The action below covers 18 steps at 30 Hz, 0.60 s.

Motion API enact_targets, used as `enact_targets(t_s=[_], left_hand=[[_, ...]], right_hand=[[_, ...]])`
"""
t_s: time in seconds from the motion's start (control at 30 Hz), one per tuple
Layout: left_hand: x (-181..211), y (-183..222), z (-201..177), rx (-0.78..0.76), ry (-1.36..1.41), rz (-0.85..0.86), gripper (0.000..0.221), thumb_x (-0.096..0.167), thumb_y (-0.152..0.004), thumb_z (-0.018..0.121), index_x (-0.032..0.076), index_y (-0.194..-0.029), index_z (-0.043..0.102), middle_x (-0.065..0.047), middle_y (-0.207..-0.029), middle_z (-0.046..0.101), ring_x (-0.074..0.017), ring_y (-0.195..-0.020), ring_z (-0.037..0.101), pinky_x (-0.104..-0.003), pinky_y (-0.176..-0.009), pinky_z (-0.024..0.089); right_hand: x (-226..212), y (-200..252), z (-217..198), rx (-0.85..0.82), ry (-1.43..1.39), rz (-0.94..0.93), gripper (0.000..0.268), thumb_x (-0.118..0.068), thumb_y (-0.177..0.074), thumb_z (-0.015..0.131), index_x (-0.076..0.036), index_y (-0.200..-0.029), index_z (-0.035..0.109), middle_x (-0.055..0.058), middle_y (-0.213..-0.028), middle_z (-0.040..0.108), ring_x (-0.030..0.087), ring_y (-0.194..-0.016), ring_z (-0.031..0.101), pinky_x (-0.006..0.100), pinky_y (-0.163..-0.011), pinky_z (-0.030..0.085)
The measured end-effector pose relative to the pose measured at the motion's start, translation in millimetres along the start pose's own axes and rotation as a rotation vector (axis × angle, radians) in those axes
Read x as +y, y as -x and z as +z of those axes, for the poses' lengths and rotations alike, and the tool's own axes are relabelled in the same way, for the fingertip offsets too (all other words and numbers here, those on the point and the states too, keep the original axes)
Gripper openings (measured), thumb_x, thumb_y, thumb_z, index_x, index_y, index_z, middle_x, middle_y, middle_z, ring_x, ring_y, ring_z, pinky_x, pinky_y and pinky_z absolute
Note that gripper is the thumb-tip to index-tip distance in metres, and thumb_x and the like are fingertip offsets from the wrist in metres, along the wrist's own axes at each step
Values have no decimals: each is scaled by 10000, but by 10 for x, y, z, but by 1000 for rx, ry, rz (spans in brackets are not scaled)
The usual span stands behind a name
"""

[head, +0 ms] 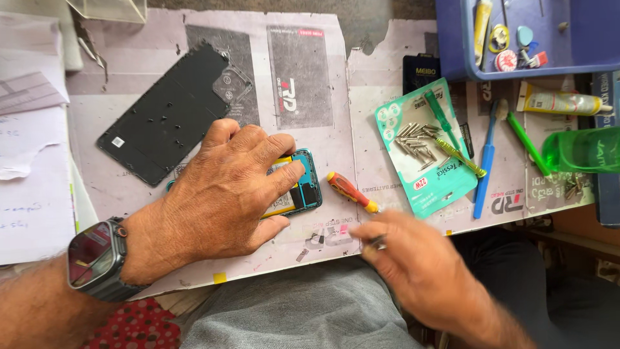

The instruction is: The person works on the internal components of a mobile phone using a screwdriver and tweezers to remove and replace parts on the circuit board.

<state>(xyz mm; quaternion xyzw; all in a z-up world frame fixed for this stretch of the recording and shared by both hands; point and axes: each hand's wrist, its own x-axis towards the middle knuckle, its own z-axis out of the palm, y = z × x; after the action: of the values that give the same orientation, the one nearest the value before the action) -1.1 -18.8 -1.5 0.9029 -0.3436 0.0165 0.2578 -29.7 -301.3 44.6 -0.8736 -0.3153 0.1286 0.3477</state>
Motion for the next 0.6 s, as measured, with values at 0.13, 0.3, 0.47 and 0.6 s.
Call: enact_targets(t_s=[0.13,0.3,0.47,0.6], left_hand=[[2,-1,6,-5,1,-3,676,401,-611,867,91,-1177,665,-127,-1207,590,-303,-1070,547,-501,-931,324],[12,-21,-16,-15,22,-13,674,404,-612,869,96,-1174,662,-121,-1207,589,-303,-1089,546,-506,-944,322],[3,-19,-12,-19,37,-16,674,403,-616,865,97,-1179,660,-119,-1212,591,-303,-1101,544,-507,-950,320],[1,-15,-12,-15,38,-15,672,406,-618,866,96,-1178,658,-122,-1215,590,-309,-1110,542,-507,-954,319]], right_hand=[[79,109,167,52,138,-13,416,-32,-871,696,-10,-1278,613,148,-981,701,317,-850,702,401,-733,558],[91,70,272,78,328,29,402,-28,-835,744,-21,-1232,684,114,-839,691,268,-664,677,403,-571,530],[73,-4,347,175,388,25,325,-69,-835,767,-14,-1149,704,94,-841,701,246,-653,682,381,-534,523],[40,-40,387,199,423,12,295,-105,-828,779,-23,-1105,719,91,-836,694,246,-641,676,383,-519,515]])
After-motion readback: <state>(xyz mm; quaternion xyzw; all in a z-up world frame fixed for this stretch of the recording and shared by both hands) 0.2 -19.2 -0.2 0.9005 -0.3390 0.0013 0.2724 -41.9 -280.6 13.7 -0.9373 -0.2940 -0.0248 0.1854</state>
